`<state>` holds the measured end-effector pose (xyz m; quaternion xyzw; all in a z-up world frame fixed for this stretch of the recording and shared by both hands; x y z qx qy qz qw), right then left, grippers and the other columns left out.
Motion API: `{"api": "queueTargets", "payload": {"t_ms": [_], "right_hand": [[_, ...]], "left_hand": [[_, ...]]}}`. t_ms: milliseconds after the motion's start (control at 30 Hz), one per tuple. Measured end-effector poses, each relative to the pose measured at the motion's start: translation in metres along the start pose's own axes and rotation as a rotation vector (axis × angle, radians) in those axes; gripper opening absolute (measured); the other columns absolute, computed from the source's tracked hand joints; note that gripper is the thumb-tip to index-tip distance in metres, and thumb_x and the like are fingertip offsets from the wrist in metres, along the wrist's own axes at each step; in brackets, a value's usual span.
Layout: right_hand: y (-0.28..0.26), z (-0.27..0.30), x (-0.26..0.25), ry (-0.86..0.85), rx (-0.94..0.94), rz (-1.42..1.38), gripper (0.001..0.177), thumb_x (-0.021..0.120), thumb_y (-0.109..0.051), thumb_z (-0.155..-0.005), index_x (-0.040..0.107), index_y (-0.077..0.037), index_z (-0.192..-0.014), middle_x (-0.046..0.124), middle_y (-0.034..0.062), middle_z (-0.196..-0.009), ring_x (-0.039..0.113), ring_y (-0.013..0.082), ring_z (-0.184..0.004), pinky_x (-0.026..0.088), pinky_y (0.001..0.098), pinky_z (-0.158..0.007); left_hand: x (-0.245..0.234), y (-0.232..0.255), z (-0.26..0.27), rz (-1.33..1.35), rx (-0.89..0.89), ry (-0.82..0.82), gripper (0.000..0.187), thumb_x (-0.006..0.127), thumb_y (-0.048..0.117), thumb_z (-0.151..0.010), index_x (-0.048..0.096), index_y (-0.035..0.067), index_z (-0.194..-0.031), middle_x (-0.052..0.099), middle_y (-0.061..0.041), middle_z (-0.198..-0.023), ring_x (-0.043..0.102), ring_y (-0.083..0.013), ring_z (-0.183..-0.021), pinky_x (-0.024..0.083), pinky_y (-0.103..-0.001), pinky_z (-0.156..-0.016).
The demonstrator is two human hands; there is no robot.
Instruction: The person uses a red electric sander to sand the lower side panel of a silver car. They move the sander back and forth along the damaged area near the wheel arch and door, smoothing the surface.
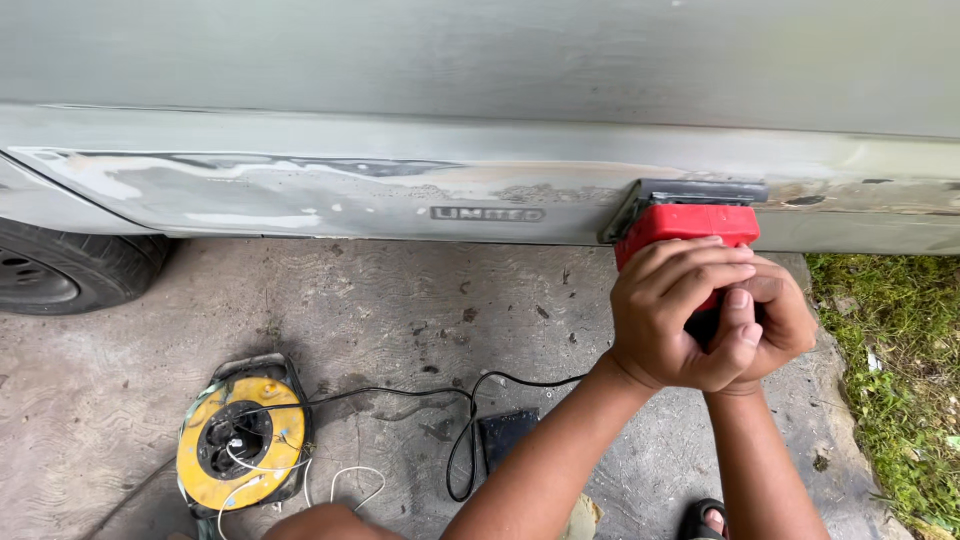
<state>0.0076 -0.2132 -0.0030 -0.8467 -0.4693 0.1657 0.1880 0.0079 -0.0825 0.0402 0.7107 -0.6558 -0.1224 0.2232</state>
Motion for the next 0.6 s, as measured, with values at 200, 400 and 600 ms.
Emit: {"api": "queueTargets", "payload": {"t_ms": [200,400,600], "right_hand": [[-0.017,0.017,0.066,-0.013,0.027,-0.045,0.034,0.048,-0.024,-0.107,0.053,0.001,-0.084,0.057,0.0176,-0.084,0.056,0.0278,-0.082,0.049,0.0427,-0.083],[-0.063,0.028,0.156,-0.034,-0.152,-0.072,0.027,0.067,-0.021,-0.087,0.071,0.004,-0.078,0.066,0.0223,-0.076,0.070,0.0445,-0.079,0.056,0.0504,-0.080],[-0.119,0.022,0.238,-0.089,-0.155,-0.204,0.026,0.072,-0.030,-0.086,0.075,-0.005,-0.080,0.072,0.0145,-0.077,0.074,0.0399,-0.080,0.057,0.0501,-0.087]], "left_hand": [[-0.066,-0.015,-0.007,-0.051,0.010,-0.048,0.035,0.052,0.029,-0.090,0.069,0.003,-0.105,0.074,-0.013,-0.112,0.075,-0.0306,-0.103,0.060,-0.044,-0.102],[-0.165,-0.028,-0.015,-0.085,0.035,0.099,0.030,0.055,0.028,-0.086,0.075,0.009,-0.097,0.077,-0.006,-0.099,0.076,-0.0349,-0.094,0.058,-0.045,-0.089],[-0.247,-0.030,-0.020,-0.252,0.092,0.080,0.057,0.040,0.048,-0.096,0.074,0.002,-0.097,0.078,-0.012,-0.099,0.075,-0.0383,-0.097,0.057,-0.046,-0.089]]}}
Point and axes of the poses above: each hand's wrist, its own z-axis away from the middle knuckle, its own x-axis out of the palm, y = z × x, the point moved 6 cm from there along -z, towards the middle knuckle
